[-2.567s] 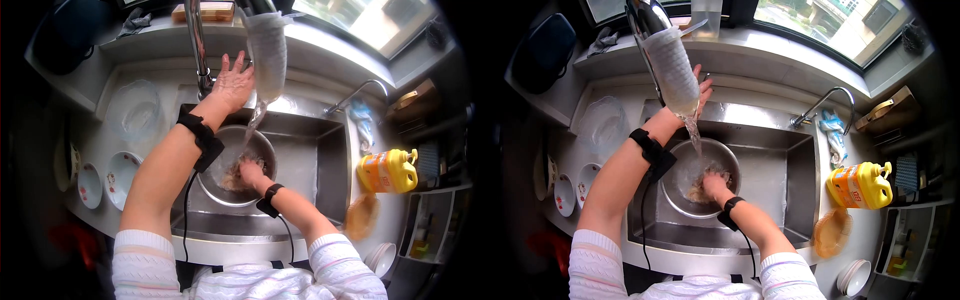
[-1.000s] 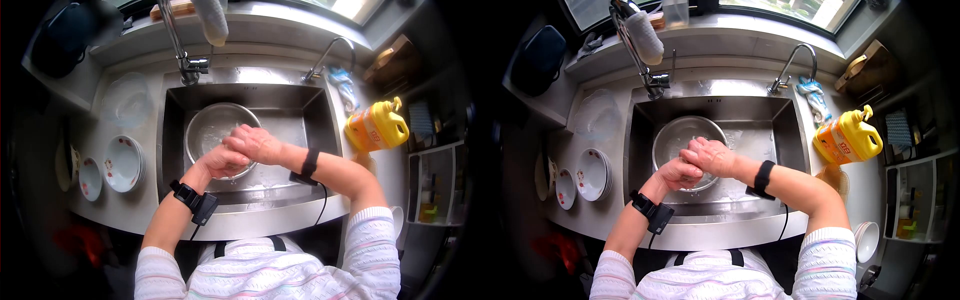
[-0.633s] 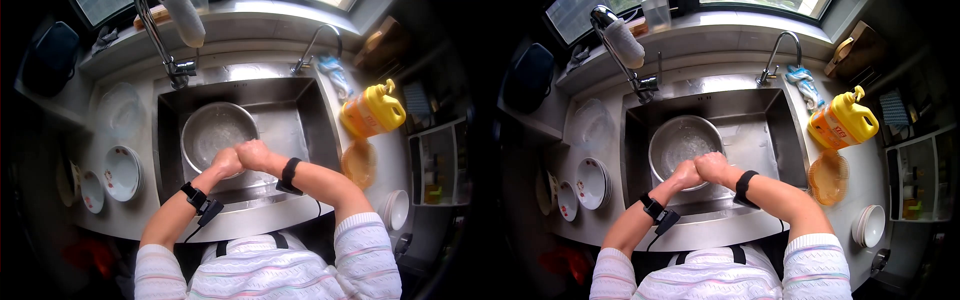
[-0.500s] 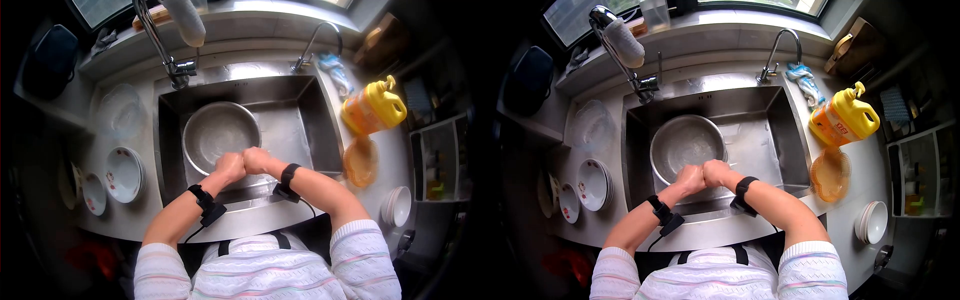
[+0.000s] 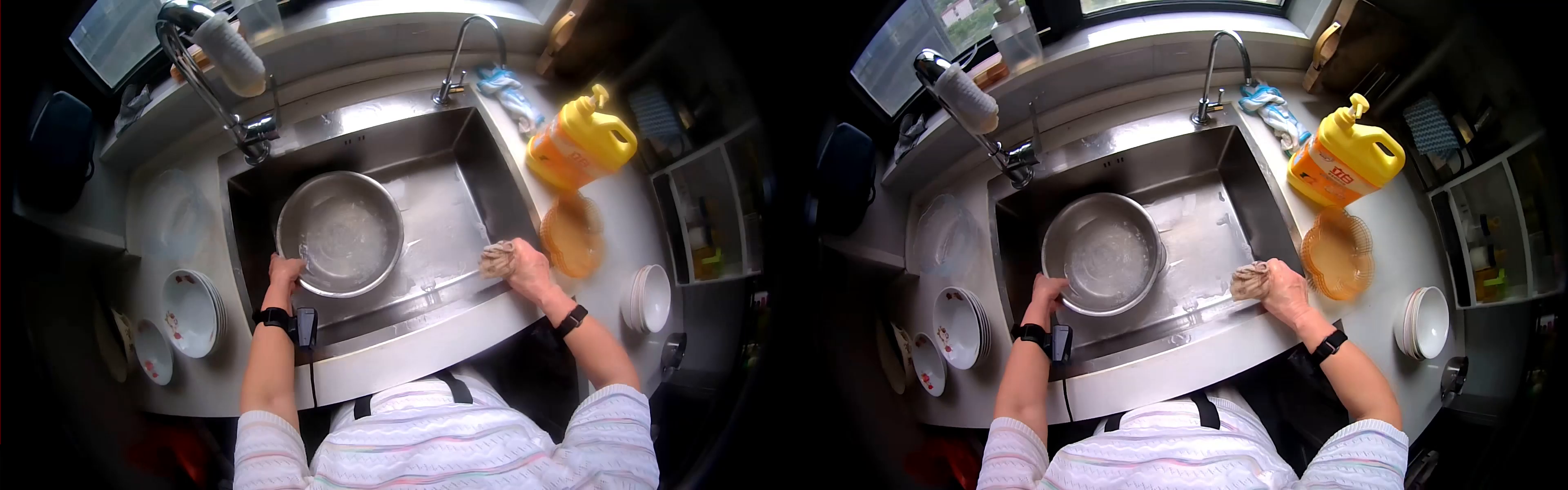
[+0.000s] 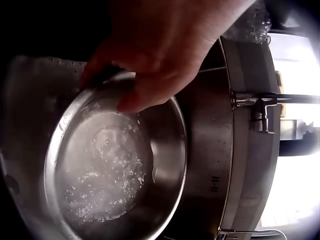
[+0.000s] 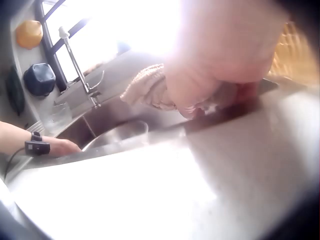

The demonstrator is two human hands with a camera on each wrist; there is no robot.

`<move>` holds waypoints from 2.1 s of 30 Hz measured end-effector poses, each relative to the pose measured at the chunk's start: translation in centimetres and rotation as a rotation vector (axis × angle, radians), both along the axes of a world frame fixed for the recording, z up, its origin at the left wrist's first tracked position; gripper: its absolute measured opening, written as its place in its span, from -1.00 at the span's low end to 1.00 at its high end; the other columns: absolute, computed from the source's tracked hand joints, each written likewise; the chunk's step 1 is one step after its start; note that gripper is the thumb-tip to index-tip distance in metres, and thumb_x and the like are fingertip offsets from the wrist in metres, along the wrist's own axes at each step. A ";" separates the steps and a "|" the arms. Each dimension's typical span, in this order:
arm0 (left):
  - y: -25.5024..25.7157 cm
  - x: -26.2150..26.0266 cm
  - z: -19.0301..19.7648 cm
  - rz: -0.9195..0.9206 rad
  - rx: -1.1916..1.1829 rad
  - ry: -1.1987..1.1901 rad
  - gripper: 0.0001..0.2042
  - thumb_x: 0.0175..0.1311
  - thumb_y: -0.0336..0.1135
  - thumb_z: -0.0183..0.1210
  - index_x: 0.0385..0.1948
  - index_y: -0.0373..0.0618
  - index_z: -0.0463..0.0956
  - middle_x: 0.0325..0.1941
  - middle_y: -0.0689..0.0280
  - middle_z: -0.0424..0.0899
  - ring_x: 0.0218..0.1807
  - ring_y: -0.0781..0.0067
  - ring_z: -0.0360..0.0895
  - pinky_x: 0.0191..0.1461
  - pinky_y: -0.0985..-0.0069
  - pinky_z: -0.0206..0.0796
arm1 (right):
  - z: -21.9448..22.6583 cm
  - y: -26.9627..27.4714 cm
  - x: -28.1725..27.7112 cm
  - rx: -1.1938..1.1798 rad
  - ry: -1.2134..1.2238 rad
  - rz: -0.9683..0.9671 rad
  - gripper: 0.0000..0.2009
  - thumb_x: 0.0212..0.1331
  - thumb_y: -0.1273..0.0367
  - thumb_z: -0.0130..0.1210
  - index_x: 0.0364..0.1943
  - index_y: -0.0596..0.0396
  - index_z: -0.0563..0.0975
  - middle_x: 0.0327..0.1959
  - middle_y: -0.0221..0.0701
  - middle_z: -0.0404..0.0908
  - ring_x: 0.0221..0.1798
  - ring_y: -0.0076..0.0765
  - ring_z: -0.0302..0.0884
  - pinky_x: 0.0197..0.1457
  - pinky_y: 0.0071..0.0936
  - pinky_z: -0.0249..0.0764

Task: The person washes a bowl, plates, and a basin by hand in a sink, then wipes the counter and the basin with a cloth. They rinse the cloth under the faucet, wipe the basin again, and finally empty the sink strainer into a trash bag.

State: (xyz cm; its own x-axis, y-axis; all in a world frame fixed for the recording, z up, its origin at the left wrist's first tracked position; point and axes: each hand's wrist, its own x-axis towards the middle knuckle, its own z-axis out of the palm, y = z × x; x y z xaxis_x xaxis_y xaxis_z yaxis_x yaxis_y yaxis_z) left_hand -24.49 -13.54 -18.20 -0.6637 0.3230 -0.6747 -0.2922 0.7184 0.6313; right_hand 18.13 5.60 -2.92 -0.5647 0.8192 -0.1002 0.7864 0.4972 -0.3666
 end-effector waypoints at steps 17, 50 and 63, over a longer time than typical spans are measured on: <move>10.7 11.1 13.0 -0.051 0.103 -0.024 -0.87 -0.06 -0.58 -0.05 -0.46 -0.39 0.43 -0.58 0.19 0.48 -0.71 0.38 0.39 -0.75 0.58 0.25 | -2.8 -0.3 2.1 0.144 0.262 -0.023 -0.82 -0.16 0.46 -0.02 -0.38 0.10 0.33 -0.39 -0.24 0.45 -0.25 -0.08 0.43 -0.21 -0.25 0.26; -0.1 11.1 23.6 -0.480 0.505 1.409 -0.44 -0.09 -0.67 -0.16 0.11 -0.16 0.24 0.07 0.13 0.43 0.04 0.14 0.43 -0.06 0.51 0.38 | -2.5 -0.3 2.2 0.078 0.278 0.011 -0.79 -0.18 0.47 0.01 -0.37 0.09 0.33 -0.35 -0.23 0.46 -0.22 -0.09 0.44 -0.18 -0.24 0.25; 11.4 11.0 5.0 -0.183 0.157 -0.200 -0.79 -0.01 -0.54 0.01 -0.32 -0.47 0.39 -0.56 0.10 0.49 -0.69 0.29 0.44 -0.75 0.44 0.24 | -2.8 -0.3 2.0 0.131 0.239 -0.003 -0.76 -0.20 0.41 0.08 -0.38 0.07 0.33 -0.42 -0.26 0.45 -0.27 -0.10 0.44 -0.20 -0.25 0.26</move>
State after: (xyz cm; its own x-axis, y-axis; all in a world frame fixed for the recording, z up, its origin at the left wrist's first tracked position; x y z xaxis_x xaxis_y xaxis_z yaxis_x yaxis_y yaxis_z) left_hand -13.48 -2.15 -13.20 -0.4443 0.5351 -0.7185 -0.2966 0.6690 0.6816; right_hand 20.17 5.29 -5.71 -0.5572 0.8181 0.1426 0.6866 0.5504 -0.4751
